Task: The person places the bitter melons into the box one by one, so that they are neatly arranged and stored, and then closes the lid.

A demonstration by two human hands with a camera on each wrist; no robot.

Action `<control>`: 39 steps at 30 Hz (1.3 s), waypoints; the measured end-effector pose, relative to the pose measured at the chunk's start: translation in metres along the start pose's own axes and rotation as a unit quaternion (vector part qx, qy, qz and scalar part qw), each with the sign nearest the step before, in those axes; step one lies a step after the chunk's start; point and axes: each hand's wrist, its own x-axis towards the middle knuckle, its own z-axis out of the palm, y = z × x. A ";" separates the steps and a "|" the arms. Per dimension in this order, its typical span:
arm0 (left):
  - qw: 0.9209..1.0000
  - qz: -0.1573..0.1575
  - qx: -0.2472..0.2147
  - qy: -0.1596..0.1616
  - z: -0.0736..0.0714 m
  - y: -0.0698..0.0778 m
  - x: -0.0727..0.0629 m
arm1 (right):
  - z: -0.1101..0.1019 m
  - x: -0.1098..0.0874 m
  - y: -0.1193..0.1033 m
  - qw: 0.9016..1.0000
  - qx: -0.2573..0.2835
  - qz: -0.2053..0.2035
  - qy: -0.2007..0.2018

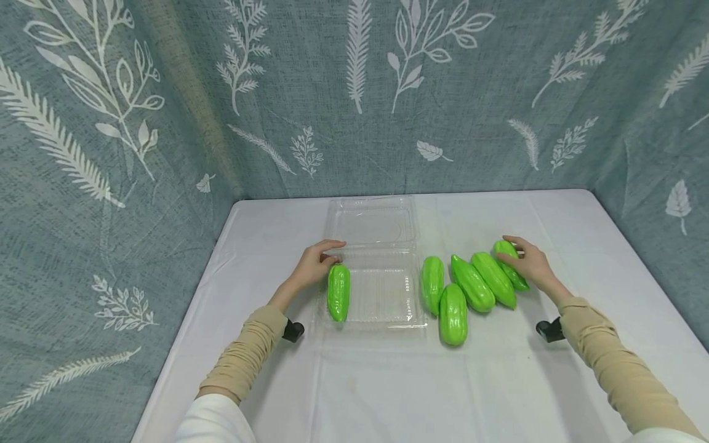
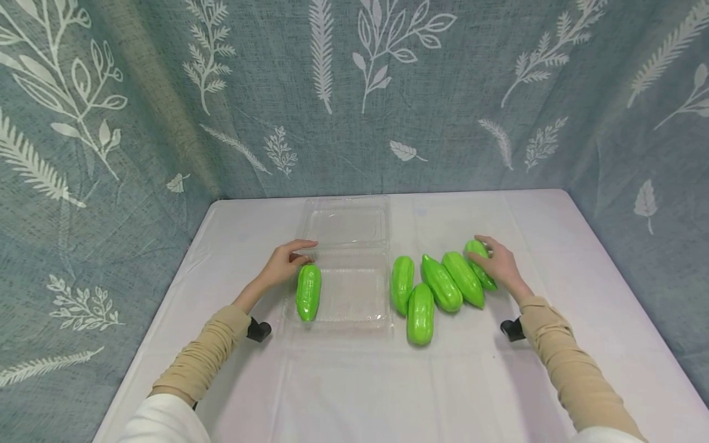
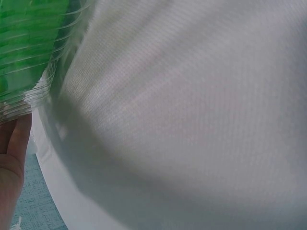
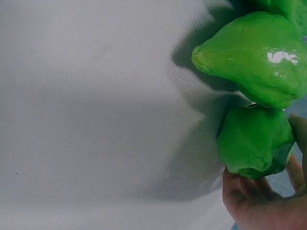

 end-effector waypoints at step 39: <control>1.000 0.005 -0.006 -0.002 0.000 0.000 -0.001 | -0.028 -0.009 -0.003 0.994 0.077 0.046 0.065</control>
